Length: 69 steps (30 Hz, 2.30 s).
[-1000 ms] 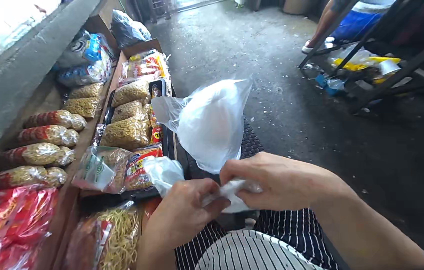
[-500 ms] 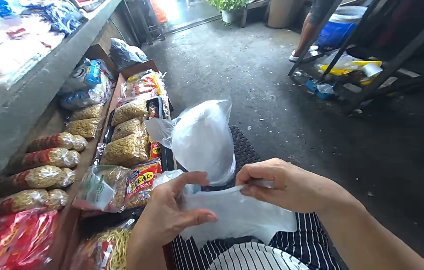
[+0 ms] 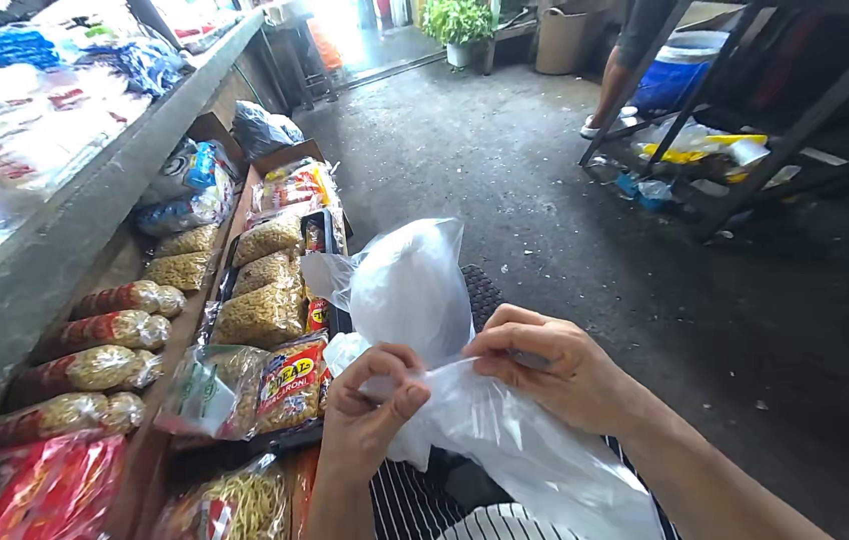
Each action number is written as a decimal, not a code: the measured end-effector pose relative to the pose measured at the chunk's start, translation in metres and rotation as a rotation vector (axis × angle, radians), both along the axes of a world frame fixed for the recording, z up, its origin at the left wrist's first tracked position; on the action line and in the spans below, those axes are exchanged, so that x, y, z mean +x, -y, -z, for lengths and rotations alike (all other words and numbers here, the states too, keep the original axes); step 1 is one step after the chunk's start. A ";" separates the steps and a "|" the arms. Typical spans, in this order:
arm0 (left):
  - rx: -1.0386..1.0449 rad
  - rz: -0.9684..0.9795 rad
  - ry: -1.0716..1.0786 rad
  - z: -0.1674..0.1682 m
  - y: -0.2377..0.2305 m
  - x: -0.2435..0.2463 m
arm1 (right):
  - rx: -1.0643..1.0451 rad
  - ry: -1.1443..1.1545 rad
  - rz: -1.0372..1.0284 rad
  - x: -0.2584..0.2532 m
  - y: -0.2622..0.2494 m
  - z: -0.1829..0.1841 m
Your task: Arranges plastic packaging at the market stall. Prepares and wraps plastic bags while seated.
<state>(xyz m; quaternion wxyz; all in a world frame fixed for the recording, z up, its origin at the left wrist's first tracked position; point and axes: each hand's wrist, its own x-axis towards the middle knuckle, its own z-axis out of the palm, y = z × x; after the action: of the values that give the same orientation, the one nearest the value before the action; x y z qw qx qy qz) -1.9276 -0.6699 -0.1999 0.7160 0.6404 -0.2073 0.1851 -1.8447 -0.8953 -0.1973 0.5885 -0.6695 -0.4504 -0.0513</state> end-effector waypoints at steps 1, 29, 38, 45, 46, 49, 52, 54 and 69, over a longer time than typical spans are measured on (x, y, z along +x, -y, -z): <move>-0.029 0.017 0.020 0.000 0.000 0.002 | 0.027 -0.027 -0.005 0.000 0.000 0.000; 0.173 0.485 -0.046 0.009 -0.037 0.001 | 0.349 -0.476 -0.415 0.012 0.008 -0.024; -0.009 -0.133 -0.052 -0.050 -0.053 0.019 | 0.630 -0.584 -0.467 0.043 -0.014 -0.062; -0.004 -0.555 -0.411 -0.091 -0.033 0.056 | 0.385 -0.879 -0.025 0.066 -0.041 -0.092; 0.017 -0.546 -0.426 -0.077 -0.039 0.061 | 0.333 -0.899 -0.008 0.069 -0.041 -0.086; -0.083 -0.481 -0.507 -0.023 -0.056 0.071 | 0.149 -0.895 0.019 0.075 -0.039 -0.064; -0.119 -0.555 -0.855 -0.023 -0.035 0.052 | -0.036 -0.889 0.046 0.074 -0.037 -0.042; -0.078 -0.596 -0.884 -0.006 -0.023 0.049 | -0.098 -0.873 0.053 0.073 -0.034 -0.032; -0.407 -0.210 -0.861 0.096 -0.024 0.026 | 0.133 -1.168 -0.089 0.061 -0.012 0.070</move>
<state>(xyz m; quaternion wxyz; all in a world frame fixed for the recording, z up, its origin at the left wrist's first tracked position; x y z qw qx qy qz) -1.9019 -0.6463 -0.2954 0.8247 0.5234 0.2141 0.0115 -1.7842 -0.8836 -0.2669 0.7813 -0.5290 -0.0748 0.3225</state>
